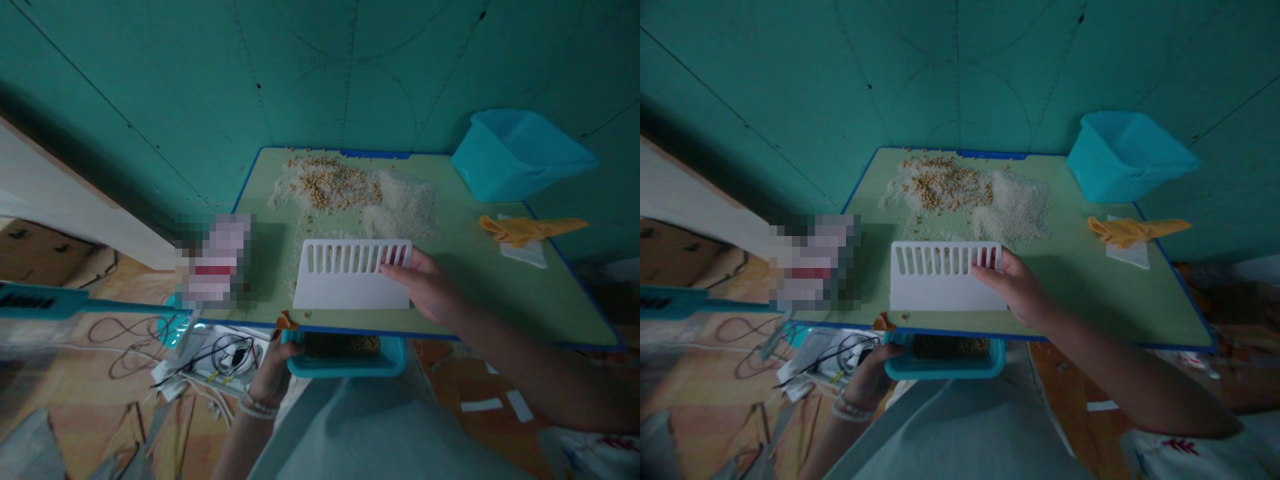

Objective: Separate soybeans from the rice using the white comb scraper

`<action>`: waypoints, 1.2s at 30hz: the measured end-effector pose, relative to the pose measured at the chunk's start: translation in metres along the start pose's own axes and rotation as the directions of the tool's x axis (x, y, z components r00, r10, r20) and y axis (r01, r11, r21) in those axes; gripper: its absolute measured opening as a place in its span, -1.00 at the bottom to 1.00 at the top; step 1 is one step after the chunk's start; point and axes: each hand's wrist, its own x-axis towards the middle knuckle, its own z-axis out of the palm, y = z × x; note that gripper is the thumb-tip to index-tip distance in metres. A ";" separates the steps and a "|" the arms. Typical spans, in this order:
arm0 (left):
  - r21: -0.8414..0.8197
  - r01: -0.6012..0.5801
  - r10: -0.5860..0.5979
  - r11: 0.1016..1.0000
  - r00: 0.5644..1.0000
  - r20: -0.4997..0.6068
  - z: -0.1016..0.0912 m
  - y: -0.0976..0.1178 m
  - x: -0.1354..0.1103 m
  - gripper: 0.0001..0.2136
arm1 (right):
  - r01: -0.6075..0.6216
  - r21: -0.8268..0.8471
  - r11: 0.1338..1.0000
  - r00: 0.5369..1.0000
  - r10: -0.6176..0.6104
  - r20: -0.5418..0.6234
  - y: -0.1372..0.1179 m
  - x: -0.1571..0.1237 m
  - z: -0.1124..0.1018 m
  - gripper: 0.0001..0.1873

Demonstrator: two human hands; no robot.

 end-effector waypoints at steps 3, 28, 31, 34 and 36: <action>-0.004 -0.007 0.007 1.000 1.000 -0.019 0.002 0.001 -0.002 -0.54 | 0.007 -0.019 1.000 1.000 -0.007 0.014 0.002 -0.001 0.002 -0.82; -0.018 -0.004 0.003 1.000 0.998 -0.069 0.004 0.001 -0.002 -0.61 | -0.029 -0.049 0.998 0.999 0.030 0.021 0.008 -0.007 0.000 -0.82; -0.002 0.020 -0.020 1.000 0.998 -0.054 0.002 0.000 0.000 -0.64 | -0.045 -0.036 0.998 0.999 0.046 0.025 0.007 -0.009 -0.001 -0.82; 0.001 0.019 -0.019 1.000 0.999 -0.047 0.002 0.000 0.000 -0.63 | -0.060 -0.032 0.998 0.998 0.060 0.014 0.006 -0.010 -0.001 -0.83; -0.007 0.018 -0.018 1.000 0.999 -0.047 0.002 0.000 0.001 -0.62 | -0.072 -0.037 0.997 0.997 0.073 0.008 0.005 -0.011 -0.002 -0.83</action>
